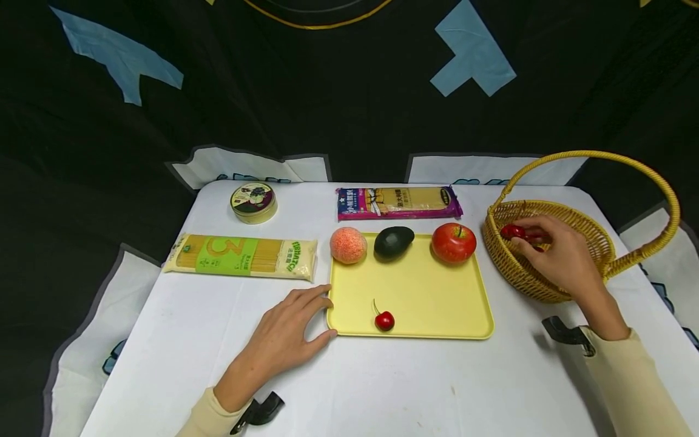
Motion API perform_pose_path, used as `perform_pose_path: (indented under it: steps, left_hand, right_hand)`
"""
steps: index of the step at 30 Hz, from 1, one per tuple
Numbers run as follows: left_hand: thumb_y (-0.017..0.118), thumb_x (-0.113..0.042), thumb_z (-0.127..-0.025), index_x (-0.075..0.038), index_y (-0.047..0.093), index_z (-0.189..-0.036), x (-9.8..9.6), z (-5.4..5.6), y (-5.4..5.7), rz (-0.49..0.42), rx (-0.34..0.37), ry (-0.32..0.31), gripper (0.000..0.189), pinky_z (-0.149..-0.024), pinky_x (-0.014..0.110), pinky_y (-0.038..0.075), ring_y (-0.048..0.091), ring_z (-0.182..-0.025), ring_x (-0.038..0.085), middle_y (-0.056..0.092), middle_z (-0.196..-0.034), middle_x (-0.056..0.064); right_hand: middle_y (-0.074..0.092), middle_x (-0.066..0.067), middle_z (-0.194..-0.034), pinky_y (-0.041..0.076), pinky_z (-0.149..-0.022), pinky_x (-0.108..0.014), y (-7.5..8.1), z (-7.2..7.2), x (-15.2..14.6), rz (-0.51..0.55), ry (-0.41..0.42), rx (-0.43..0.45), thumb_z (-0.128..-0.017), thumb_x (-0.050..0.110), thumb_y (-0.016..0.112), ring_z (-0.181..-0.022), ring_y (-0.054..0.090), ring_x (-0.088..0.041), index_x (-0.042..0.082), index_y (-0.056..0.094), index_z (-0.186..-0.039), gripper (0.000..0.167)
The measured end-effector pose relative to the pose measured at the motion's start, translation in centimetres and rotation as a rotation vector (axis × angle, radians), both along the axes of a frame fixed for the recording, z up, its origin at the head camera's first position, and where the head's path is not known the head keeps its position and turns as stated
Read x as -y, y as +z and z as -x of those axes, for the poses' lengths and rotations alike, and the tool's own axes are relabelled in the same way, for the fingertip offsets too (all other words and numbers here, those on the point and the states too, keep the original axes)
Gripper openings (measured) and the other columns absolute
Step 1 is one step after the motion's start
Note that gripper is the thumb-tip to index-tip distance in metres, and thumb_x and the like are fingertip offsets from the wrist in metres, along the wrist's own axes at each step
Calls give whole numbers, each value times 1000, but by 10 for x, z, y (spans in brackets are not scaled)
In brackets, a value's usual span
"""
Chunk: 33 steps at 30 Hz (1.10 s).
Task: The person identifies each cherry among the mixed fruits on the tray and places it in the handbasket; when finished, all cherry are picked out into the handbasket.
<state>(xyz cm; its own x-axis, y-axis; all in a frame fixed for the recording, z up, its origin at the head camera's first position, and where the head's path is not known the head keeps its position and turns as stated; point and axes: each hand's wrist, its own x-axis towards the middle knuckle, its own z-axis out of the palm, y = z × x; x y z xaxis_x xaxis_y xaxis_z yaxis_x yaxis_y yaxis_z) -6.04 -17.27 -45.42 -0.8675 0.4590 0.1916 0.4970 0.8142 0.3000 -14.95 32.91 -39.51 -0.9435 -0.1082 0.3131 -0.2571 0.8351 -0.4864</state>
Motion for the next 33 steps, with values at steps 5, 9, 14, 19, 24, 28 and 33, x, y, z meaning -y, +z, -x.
perform_pose_path:
  steps: [5,9,14,19,24,28,33]
  left_hand:
    - [83,-49,-91,-20,73,-127,0,0,0,1,4,0,47,-100,47,58,60,-135,23,58,-157,-1]
    - [84,-49,-91,-21,73,-127,0,0,0,5,6,1,47,-100,47,59,60,-135,23,58,-158,-1]
    - [83,-49,-92,-21,73,-128,-1,0,0,5,4,1,47,-100,47,58,60,-135,23,58,-158,-1]
    - [83,-49,-92,-20,73,-128,0,0,0,4,-2,-1,47,-100,46,58,60,-135,23,58,-158,-1]
    - [83,-49,-92,-20,73,-128,0,0,-1,1,0,-2,47,-100,47,58,60,-135,23,58,-158,-1]
    - [83,-49,-92,-21,73,-128,0,0,-1,1,0,0,47,-99,47,59,59,-135,22,58,-158,-1]
    - [83,-49,-92,-21,73,-128,0,1,-2,3,-3,-1,47,-98,47,59,59,-135,22,58,-158,-2]
  right_hand:
    - [69,-25,-121,52,-80,-33,-5,4,-7,-42,-6,43,-94,11,83,-101,69,-43,0,70,-128,38]
    - [69,-29,-120,58,-84,-59,-9,8,-11,-56,-3,105,-96,11,81,-101,70,-47,-4,68,-129,39]
    - [67,-34,-123,55,-90,-70,-13,14,-16,-62,-5,179,-98,10,78,-107,68,-52,-6,66,-132,39]
    - [65,-36,-126,52,-94,-72,-18,17,-23,-67,-17,238,-99,12,77,-111,65,-54,-6,64,-134,41]
    - [66,-37,-124,53,-91,-71,-21,19,-28,-76,-24,252,-99,11,78,-106,67,-52,-6,64,-133,41]
    - [66,-36,-122,53,-89,-69,-21,21,-29,-89,-29,255,-99,11,78,-104,66,-49,-6,64,-133,41]
    - [68,-36,-124,52,-92,-70,-22,23,-29,-86,-24,276,-99,12,78,-108,66,-51,-6,65,-132,39]
